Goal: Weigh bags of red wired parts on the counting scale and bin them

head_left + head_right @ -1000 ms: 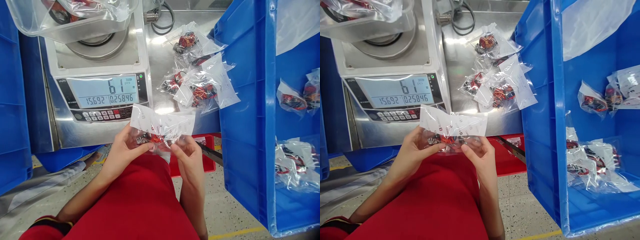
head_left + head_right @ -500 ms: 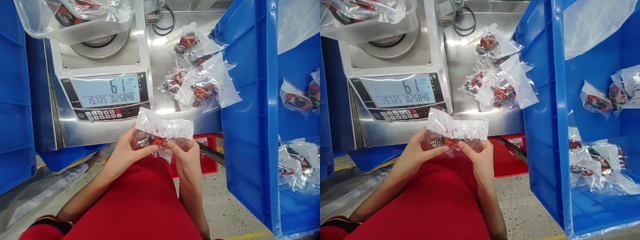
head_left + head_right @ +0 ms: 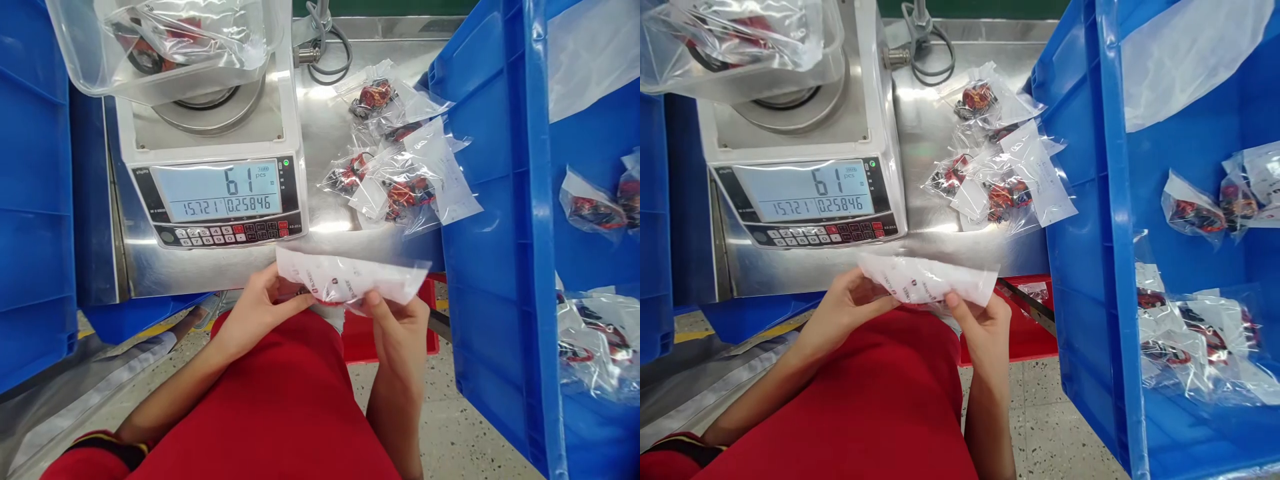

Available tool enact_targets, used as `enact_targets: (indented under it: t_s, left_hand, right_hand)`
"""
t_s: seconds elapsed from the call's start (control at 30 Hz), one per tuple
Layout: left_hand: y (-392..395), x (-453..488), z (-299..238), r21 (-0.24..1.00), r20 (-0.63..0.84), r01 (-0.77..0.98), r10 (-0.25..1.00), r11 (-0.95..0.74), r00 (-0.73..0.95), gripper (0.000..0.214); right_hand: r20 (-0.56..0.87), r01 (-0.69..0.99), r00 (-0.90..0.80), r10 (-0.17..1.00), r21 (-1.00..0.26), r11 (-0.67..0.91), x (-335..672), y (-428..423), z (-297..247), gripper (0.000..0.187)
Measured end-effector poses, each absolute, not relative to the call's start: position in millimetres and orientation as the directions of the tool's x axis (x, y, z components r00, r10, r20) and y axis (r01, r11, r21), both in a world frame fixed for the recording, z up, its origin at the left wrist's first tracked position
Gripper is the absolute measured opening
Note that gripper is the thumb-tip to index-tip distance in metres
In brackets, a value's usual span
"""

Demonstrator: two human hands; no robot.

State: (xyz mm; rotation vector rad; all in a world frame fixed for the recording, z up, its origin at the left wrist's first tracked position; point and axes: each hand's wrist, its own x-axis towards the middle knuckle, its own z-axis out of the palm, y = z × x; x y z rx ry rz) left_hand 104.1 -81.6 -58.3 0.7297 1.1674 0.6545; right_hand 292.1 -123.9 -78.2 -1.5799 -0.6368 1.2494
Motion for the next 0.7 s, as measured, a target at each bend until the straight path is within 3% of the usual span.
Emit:
enact_targets:
  t_s: [0.2, 0.43, 0.7]
  left_hand:
    - [-78.2, 104.4, -63.8, 0.838, -0.516, -0.054, 0.821, 0.543, 0.243, 0.03]
    - [-77.5, 108.8, -73.3, 0.786, -0.564, -0.055, 0.751, 0.616, 0.344, 0.039]
    - [-77.0, 100.8, -72.1, 0.78, -0.577, -0.051, 0.748, 0.624, 0.327, 0.039]
  right_hand:
    - [-0.365, -0.017, 0.151, 0.918, -0.93, -0.367, 294.0, -119.7, -61.0, 0.034]
    - [-0.293, 0.192, 0.31, 0.904, -0.913, -0.361, 285.5, -124.1, -53.8, 0.015]
    - [-0.458, 0.022, 0.138, 0.878, -0.885, -0.465, 292.8, -123.7, -59.1, 0.038]
